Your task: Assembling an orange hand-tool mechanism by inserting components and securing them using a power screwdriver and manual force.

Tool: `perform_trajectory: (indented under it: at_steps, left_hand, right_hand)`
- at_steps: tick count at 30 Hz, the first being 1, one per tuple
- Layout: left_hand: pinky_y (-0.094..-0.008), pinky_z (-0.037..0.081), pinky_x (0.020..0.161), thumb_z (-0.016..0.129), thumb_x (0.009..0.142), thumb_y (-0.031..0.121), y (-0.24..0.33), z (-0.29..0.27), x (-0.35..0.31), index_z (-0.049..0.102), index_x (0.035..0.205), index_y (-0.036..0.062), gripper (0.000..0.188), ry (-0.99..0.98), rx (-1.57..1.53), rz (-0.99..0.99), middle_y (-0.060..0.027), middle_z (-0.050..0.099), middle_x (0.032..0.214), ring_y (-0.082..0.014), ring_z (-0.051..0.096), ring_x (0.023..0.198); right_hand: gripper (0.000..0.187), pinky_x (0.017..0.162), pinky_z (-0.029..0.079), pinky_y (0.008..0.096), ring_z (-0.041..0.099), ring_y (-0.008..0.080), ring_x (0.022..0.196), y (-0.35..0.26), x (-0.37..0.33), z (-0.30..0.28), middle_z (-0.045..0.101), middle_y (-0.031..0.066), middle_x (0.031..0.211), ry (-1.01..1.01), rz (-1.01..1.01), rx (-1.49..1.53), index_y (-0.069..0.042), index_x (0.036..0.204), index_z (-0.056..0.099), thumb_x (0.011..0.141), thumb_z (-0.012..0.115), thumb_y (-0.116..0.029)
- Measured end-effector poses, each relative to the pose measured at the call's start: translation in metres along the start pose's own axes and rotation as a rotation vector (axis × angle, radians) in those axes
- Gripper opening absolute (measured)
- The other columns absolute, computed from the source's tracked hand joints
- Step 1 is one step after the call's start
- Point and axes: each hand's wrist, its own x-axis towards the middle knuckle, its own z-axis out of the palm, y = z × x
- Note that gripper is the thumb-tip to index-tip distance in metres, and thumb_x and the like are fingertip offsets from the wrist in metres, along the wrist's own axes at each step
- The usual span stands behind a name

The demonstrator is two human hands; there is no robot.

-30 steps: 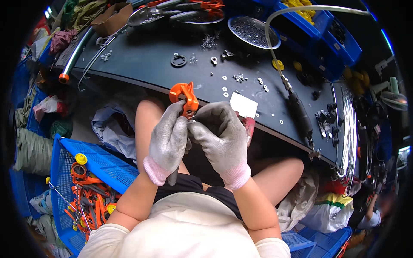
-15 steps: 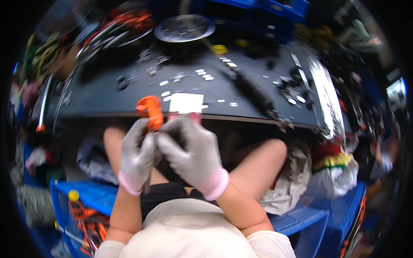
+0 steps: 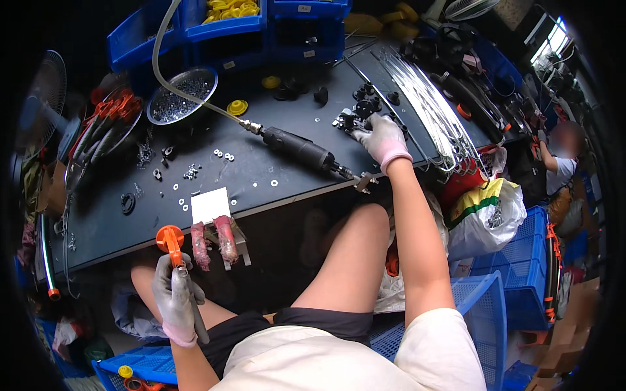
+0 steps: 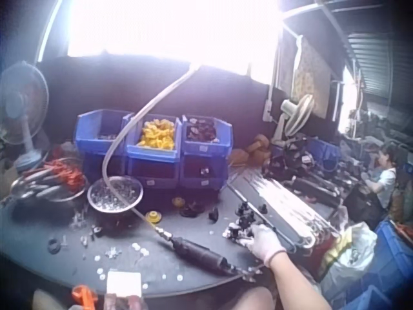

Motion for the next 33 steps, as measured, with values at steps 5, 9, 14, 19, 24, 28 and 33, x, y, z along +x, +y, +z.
perform_trajectory:
  at_steps: [5, 9, 14, 19, 24, 28, 33]
  left_hand:
    - [-0.0183, 0.036, 0.04, 0.053, 0.097, 0.027, -0.001, -0.001, 0.0, 0.053, 0.106, 0.004, 0.024, 0.016, -0.026, -0.026, -0.001, 0.052, 0.086, -0.0042, 0.047, 0.044]
    - [-0.0179, 0.036, 0.04, 0.052, 0.097, 0.026, 0.003, -0.002, 0.002, 0.053, 0.108, 0.0037, 0.025, 0.034, -0.025, -0.018, -0.0013, 0.055, 0.087, -0.0043, 0.047, 0.044]
    - [-0.0195, 0.035, 0.043, 0.053, 0.095, 0.019, 0.018, -0.002, 0.012, 0.054, 0.11, 0.0004, 0.024, -0.016, -0.051, 0.019, -0.0006, 0.054, 0.082, -0.0038, 0.045, 0.049]
    - [-0.0203, 0.042, 0.06, 0.058, 0.089, 0.014, 0.022, 0.001, 0.015, 0.06, 0.106, -0.0015, 0.023, 0.042, -0.008, 0.058, 0.0003, 0.055, 0.076, -0.0037, 0.049, 0.066]
    - [-0.0229, 0.045, 0.062, 0.059, 0.088, 0.014, 0.028, -0.008, 0.01, 0.06, 0.107, 0.0001, 0.023, 0.066, 0.078, 0.092, -0.0052, 0.057, 0.077, -0.0065, 0.051, 0.065]
    - [-0.0169, 0.039, 0.053, 0.052, 0.096, 0.015, 0.027, -0.011, 0.005, 0.053, 0.117, -0.0016, 0.027, -0.012, 0.053, 0.014, 0.001, 0.056, 0.081, -0.0008, 0.047, 0.062]
    - [-0.0232, 0.045, 0.061, 0.054, 0.094, 0.019, 0.021, -0.006, 0.003, 0.055, 0.115, -0.0007, 0.028, 0.059, 0.156, 0.097, -0.0066, 0.058, 0.084, -0.0105, 0.056, 0.067]
  right_hand:
    - [0.039, 0.09, 0.049, 0.0411, 0.063, 0.0364, 0.103, 0.006, 0.001, 0.026, 0.067, 0.0197, 0.104, 0.074, 0.16, 0.124, -0.005, 0.11, 0.062, 0.081, 0.073, -0.03]
    - [0.03, 0.085, 0.05, 0.0395, 0.066, 0.0347, 0.093, 0.012, -0.014, 0.029, 0.068, 0.0201, 0.099, 0.17, 0.011, 0.191, -0.006, 0.108, 0.064, 0.082, 0.071, -0.019]
    - [0.009, 0.068, 0.048, 0.0214, 0.059, 0.0065, 0.075, -0.131, -0.146, -0.063, 0.067, 0.0039, 0.088, -0.17, -0.267, 1.351, 0.002, 0.095, 0.065, 0.088, 0.059, 0.001]
    - [0.02, 0.052, 0.042, 0.0175, 0.057, 0.0071, 0.066, -0.2, -0.213, -0.022, 0.064, 0.0049, 0.084, -0.951, -0.031, 1.728, -0.002, 0.096, 0.06, 0.083, 0.071, -0.012]
    - [0.022, 0.045, 0.037, 0.0164, 0.05, 0.0036, 0.054, -0.212, -0.214, -0.014, 0.062, 0.0035, 0.08, -1.194, 0.009, 1.79, -0.004, 0.099, 0.057, 0.089, 0.068, -0.02]
    - [0.021, 0.04, 0.034, 0.0152, 0.048, 0.0032, 0.05, -0.214, -0.209, -0.02, 0.06, 0.0025, 0.075, -1.221, 0.064, 1.731, -0.006, 0.097, 0.055, 0.089, 0.066, -0.021]
    - [0.022, 0.039, 0.034, 0.0157, 0.048, 0.0037, 0.049, -0.221, -0.206, -0.021, 0.06, 0.003, 0.074, -1.18, 0.113, 1.707, -0.005, 0.095, 0.053, 0.09, 0.066, -0.022]
